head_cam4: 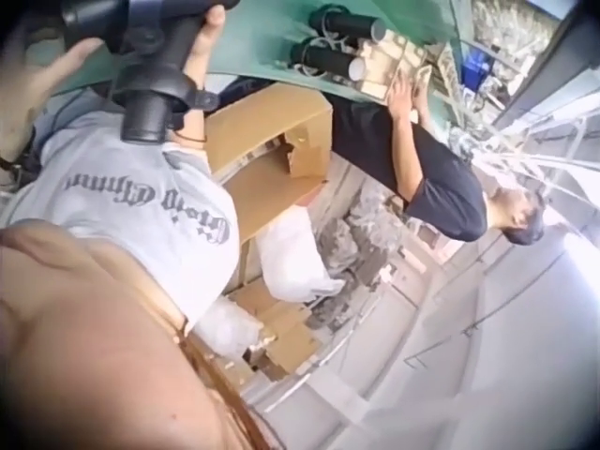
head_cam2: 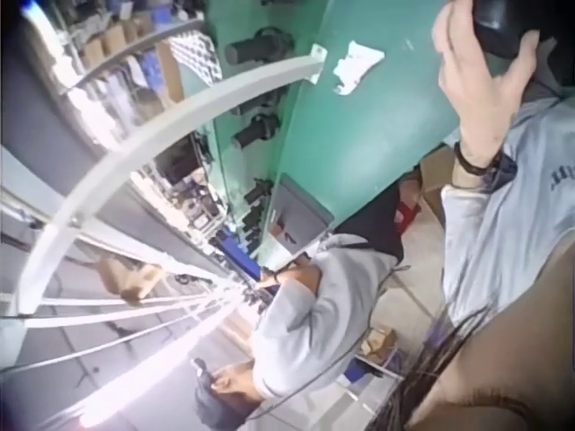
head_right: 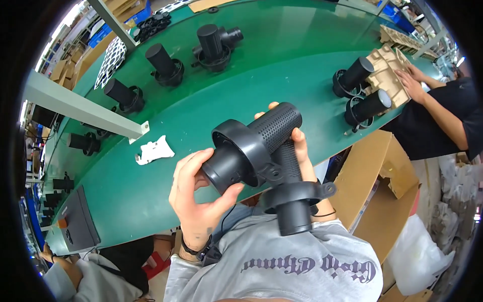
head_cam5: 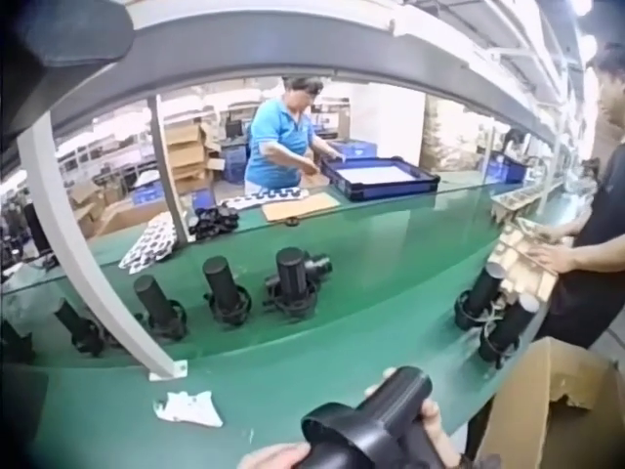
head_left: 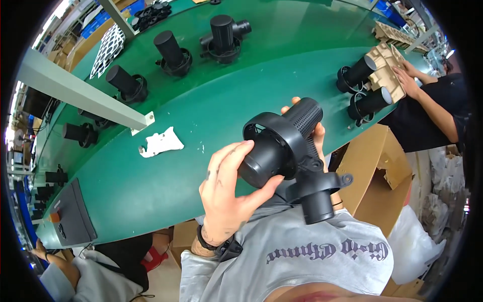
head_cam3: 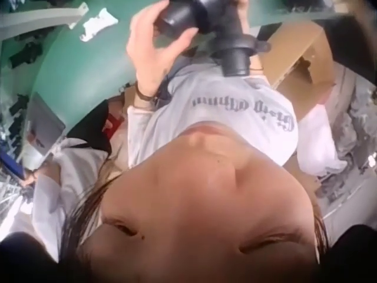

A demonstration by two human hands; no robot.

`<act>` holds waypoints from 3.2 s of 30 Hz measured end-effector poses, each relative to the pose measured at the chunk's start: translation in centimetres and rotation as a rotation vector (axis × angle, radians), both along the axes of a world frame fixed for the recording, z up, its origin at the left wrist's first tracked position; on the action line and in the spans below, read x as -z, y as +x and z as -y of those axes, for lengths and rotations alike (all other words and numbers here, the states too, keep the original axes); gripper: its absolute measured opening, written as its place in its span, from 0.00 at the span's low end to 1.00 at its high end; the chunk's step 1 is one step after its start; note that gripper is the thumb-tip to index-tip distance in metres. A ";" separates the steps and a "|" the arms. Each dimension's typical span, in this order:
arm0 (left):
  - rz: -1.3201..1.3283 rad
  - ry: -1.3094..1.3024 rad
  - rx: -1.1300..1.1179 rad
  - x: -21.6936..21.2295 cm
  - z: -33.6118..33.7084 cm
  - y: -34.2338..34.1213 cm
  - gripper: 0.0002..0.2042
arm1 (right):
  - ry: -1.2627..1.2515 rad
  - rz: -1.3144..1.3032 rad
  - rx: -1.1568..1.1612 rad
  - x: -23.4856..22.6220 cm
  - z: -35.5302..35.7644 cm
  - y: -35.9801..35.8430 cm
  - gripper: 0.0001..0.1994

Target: The person picks up a microphone and a shock mount, wipes the microphone with a cloth, and fits the microphone into the shock mount. They repeat this process with several more microphones before placing them back onto the green table.

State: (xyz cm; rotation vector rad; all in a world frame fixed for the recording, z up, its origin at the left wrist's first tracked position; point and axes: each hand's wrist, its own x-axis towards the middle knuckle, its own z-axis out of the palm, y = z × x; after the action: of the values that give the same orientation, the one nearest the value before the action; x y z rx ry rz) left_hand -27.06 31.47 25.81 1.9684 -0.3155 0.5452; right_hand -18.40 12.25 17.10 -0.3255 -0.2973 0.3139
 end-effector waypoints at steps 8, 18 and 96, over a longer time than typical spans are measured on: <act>0.152 0.058 -0.066 -0.6 1.0 -1.5 0.34 | 0.013 0.040 -0.134 -0.6 0.3 0.3 0.40; 0.119 -0.040 -0.137 -0.7 0.9 -1.9 0.35 | -0.128 -0.085 -0.042 -2.1 -0.4 -1.4 0.37; 0.198 0.357 -0.106 -2.2 0.4 -3.4 0.30 | -0.681 -0.151 -0.100 -5.4 -1.4 -1.2 0.28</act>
State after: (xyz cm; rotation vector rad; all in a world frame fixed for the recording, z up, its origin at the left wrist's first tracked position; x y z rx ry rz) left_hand -30.50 31.11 28.05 2.2891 -0.4589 0.7995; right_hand -19.63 13.64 22.48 -0.9537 -0.0478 0.5336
